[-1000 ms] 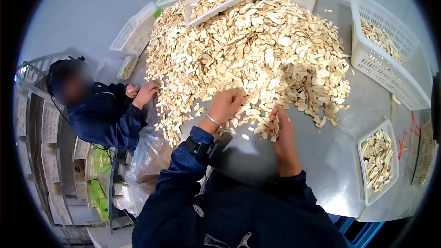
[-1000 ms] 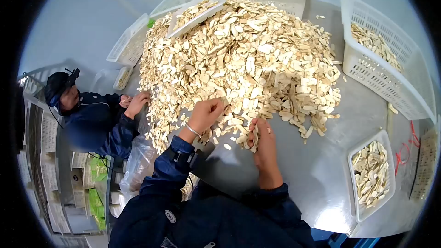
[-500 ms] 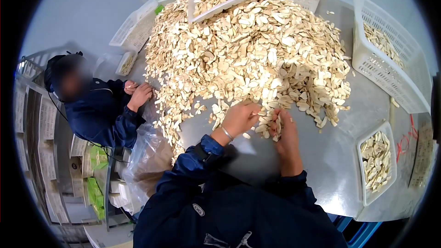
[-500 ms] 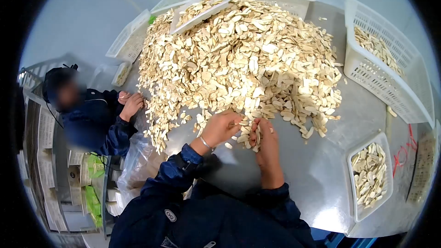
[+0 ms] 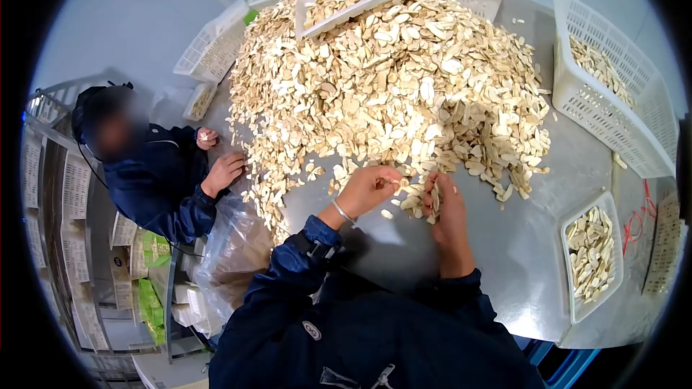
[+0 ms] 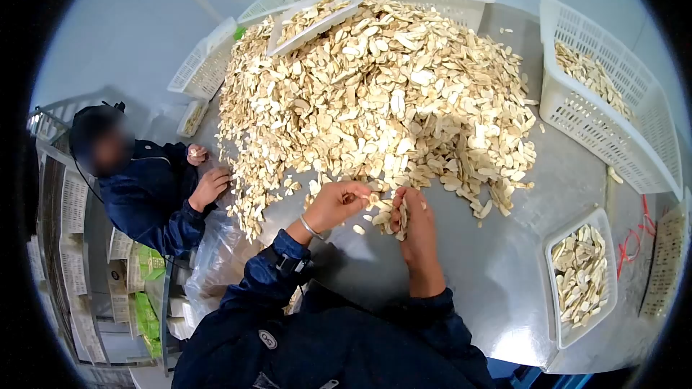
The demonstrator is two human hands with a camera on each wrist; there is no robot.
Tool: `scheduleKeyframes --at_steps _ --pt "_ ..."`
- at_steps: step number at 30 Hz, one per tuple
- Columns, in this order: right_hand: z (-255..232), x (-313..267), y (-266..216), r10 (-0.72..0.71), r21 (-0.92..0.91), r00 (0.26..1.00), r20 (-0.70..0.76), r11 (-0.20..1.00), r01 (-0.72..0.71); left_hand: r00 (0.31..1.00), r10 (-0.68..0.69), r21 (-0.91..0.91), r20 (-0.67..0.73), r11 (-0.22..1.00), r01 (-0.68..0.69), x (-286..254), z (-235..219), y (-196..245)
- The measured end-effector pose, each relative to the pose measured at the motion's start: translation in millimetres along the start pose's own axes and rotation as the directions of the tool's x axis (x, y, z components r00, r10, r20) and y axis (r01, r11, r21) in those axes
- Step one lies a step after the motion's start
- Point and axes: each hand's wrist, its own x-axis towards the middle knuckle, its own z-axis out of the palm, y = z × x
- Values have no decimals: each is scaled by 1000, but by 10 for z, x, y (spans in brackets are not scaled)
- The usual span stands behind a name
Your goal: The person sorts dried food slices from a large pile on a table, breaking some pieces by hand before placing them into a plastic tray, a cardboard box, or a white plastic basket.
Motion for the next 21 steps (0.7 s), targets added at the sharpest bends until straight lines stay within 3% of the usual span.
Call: scheduleKeyframes --at_steps 1,2,5,9,10,17,21 --pt "-12 2 9 -9 -1 1000 -1 1000 9 998 23 -21 61 1000 -22 -20 -22 36" --pt "-28 11 14 -6 12 1000 -19 1000 6 971 -117 -56 209 990 131 -48 -52 88" --pt "-61 43 30 -2 34 999 -43 999 3 997 27 173 70 984 -39 43 -24 89" --pt "-48 34 15 -4 25 999 -34 1000 5 970 211 558 -119 823 -110 236 80 62" --pt "-47 30 1 -1 26 999 -41 1000 2 989 125 520 -78 852 -66 266 89 78" --pt "-45 22 10 -10 28 999 -48 1000 12 979 176 573 -100 815 -88 323 184 -32" --pt "-22 21 -8 5 39 999 -53 999 -3 996 67 447 -55 894 -35 266 6 53"
